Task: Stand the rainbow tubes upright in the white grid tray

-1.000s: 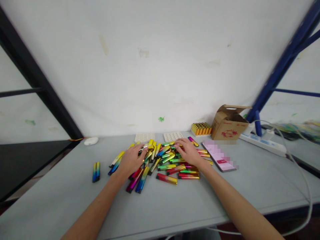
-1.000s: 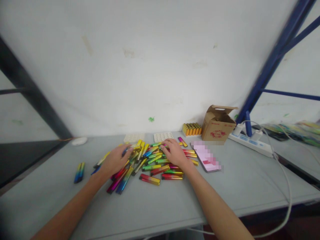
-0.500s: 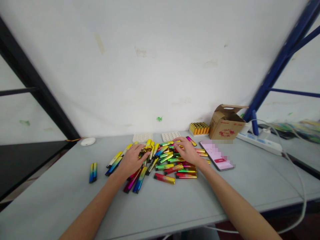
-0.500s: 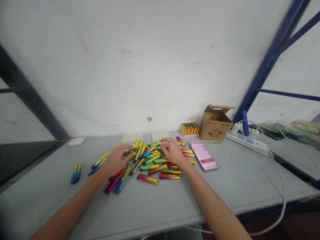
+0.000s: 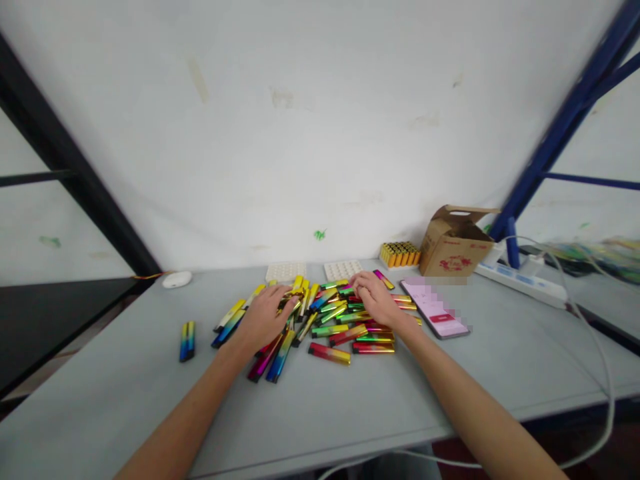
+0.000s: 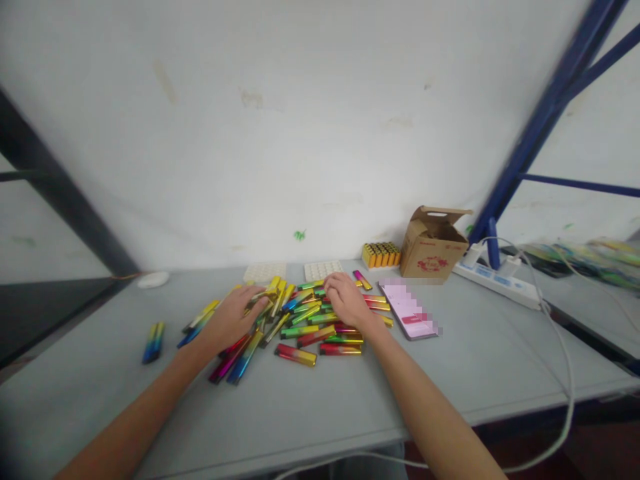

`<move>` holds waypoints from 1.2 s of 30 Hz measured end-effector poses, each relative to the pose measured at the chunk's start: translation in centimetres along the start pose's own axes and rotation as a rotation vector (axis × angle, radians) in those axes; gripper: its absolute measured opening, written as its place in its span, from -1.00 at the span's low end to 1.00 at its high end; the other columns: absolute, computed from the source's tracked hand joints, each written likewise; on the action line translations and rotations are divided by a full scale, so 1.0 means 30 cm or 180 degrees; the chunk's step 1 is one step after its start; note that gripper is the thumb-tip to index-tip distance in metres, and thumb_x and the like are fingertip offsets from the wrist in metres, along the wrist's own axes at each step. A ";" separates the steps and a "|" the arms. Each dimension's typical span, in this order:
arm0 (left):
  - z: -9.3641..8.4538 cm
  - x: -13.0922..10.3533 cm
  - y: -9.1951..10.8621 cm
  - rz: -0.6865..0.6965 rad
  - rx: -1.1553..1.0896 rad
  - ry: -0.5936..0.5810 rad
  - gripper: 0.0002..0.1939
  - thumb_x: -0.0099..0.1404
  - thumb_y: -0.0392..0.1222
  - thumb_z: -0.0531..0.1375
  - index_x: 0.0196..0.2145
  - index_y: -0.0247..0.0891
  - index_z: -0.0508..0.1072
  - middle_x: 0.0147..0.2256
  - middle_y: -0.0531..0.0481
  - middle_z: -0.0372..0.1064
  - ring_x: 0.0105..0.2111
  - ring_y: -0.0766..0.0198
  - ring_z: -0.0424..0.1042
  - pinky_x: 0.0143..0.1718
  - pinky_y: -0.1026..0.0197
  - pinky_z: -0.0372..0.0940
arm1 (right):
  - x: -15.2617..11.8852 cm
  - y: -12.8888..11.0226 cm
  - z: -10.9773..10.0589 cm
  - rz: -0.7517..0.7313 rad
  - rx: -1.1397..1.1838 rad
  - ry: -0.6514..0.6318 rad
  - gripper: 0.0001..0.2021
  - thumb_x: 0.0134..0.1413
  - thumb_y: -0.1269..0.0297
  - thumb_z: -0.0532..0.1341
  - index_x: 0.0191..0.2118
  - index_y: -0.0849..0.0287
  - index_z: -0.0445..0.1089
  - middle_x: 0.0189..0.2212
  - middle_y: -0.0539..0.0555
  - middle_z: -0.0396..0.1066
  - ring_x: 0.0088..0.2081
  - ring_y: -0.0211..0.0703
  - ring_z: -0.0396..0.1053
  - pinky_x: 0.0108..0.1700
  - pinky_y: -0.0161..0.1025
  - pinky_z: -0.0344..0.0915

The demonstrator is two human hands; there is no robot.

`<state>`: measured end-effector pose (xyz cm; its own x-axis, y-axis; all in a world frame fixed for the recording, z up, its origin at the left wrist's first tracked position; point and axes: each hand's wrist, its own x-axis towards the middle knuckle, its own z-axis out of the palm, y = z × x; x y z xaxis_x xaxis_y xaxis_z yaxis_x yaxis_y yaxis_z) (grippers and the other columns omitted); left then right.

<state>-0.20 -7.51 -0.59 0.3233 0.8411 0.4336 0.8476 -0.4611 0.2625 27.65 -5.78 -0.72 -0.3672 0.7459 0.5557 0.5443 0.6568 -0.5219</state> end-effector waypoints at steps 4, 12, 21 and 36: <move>-0.002 0.000 -0.001 0.0038 0.0023 0.0102 -0.60 0.38 0.01 -0.05 -0.09 -0.29 0.42 -0.10 -0.17 0.43 -0.05 0.06 0.35 0.04 -0.03 0.23 | -0.001 0.002 0.001 -0.0122 -0.0186 -0.0020 -0.76 0.06 0.49 -0.05 -0.57 0.14 0.16 -0.44 0.08 0.33 -0.29 -0.11 0.23 -0.15 -0.15 0.16; -0.004 -0.001 -0.002 0.0055 0.0105 0.0114 -0.61 0.38 0.00 -0.05 -0.09 -0.27 0.42 -0.10 -0.16 0.44 -0.07 0.07 0.36 0.02 -0.02 0.24 | -0.009 0.007 0.000 -0.0047 -0.0631 0.0169 -0.68 0.07 0.47 -0.05 -0.67 0.10 0.09 -0.60 0.04 0.19 -0.42 -0.11 0.16 -0.27 -0.15 0.13; -0.013 0.002 0.008 0.0073 0.0131 0.0098 -0.60 0.39 0.00 -0.06 -0.10 -0.31 0.42 -0.10 -0.19 0.42 -0.06 0.06 0.35 0.03 -0.02 0.24 | -0.011 0.004 0.003 -0.0052 -0.0675 0.0030 -0.70 0.03 0.45 -0.06 -0.67 0.10 0.14 -0.59 0.07 0.21 -0.40 -0.08 0.16 -0.26 -0.14 0.12; 0.014 -0.005 -0.006 0.0123 0.0068 0.0052 -0.64 0.36 -0.04 -0.02 -0.08 -0.29 0.42 -0.06 -0.20 0.40 -0.04 0.03 0.33 0.08 -0.08 0.21 | -0.017 0.008 0.022 0.0178 -0.0483 0.0038 -0.73 0.22 0.35 -0.01 -0.31 0.19 0.43 -0.17 0.16 0.35 -0.11 -0.08 0.31 -0.03 -0.13 0.23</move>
<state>-0.23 -7.43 -1.06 0.3491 0.8180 0.4572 0.8435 -0.4868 0.2270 27.49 -5.93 -1.56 -0.3246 0.7789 0.5366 0.6717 0.5893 -0.4491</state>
